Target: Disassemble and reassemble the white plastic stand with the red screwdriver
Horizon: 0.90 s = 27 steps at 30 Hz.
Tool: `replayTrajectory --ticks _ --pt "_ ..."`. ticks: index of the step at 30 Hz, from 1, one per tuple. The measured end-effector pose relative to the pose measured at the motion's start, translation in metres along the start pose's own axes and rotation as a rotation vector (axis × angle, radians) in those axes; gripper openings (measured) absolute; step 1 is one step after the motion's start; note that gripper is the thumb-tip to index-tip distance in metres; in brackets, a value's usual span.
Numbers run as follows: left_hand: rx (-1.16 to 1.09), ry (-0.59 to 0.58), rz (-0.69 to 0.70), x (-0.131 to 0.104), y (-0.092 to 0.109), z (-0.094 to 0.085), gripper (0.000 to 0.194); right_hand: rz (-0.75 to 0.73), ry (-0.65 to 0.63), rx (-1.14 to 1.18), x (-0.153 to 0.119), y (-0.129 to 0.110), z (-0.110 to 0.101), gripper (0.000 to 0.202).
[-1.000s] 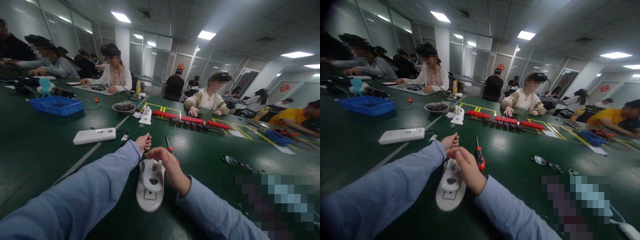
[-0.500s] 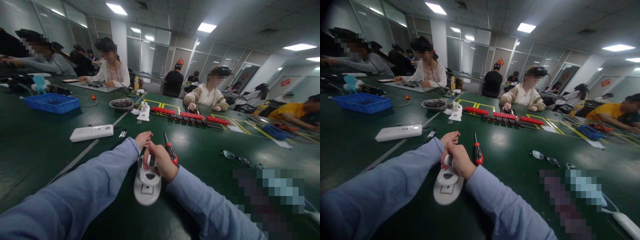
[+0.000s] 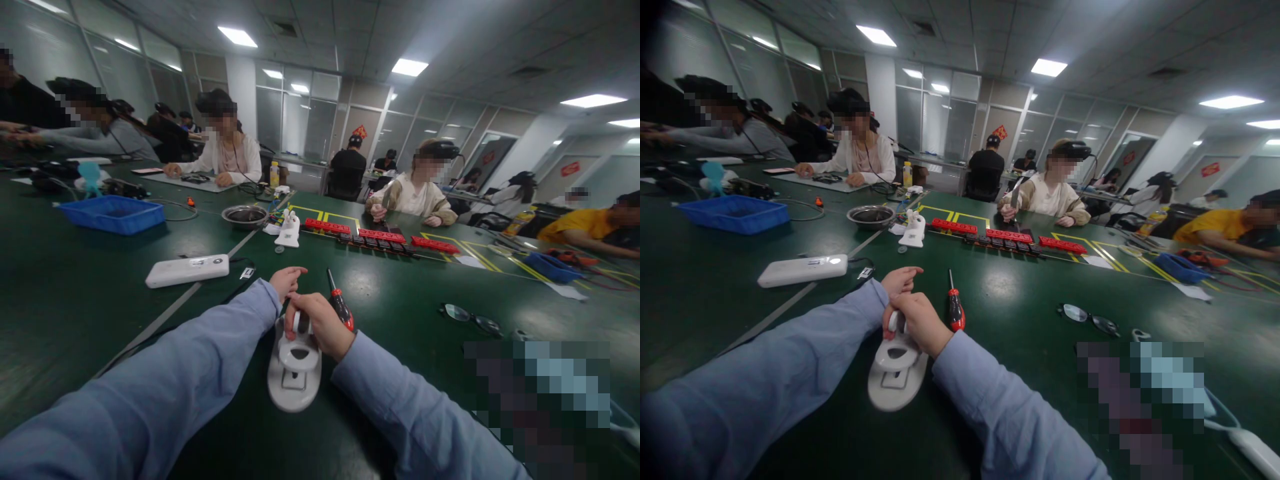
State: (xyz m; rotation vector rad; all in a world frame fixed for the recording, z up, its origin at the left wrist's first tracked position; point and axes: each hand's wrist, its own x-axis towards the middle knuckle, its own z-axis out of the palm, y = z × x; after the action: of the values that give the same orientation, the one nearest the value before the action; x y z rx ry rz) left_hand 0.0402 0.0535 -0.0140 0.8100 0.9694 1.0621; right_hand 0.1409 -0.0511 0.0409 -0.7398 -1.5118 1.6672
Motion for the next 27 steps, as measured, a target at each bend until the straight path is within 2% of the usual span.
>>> replayTrajectory --ticks 5,9,12,15,18,22,24,27 --pt "-0.002 0.038 0.037 -0.010 0.004 0.007 0.005 -0.018 0.029 0.008 -0.002 -0.002 0.002 0.041" --pt "-0.052 0.098 0.054 -0.009 0.003 0.008 0.021 -0.013 0.043 0.024 -0.003 -0.002 0.003 0.041" --pt "-0.108 0.081 0.042 -0.009 0.002 0.007 0.012 -0.011 0.043 0.028 -0.003 0.001 0.003 0.041" --pt "-0.177 0.041 0.004 -0.010 0.007 0.005 0.016 -0.024 0.041 0.011 -0.003 0.002 0.002 0.044" --pt "-0.254 -0.011 -0.044 -0.015 0.023 0.004 0.017 -0.139 0.157 -0.055 -0.003 -0.002 -0.007 0.045" --pt "-0.358 -0.130 -0.056 -0.031 0.058 0.008 0.024 -0.256 0.359 -0.197 -0.002 -0.016 -0.027 0.038" --pt "-0.390 -0.180 -0.043 -0.042 0.074 0.012 0.026 -0.267 0.384 -0.285 -0.003 -0.025 -0.034 0.033" --pt "-0.389 -0.222 -0.034 -0.060 0.087 0.022 0.027 -0.283 0.317 -0.426 -0.010 -0.037 -0.034 0.028"
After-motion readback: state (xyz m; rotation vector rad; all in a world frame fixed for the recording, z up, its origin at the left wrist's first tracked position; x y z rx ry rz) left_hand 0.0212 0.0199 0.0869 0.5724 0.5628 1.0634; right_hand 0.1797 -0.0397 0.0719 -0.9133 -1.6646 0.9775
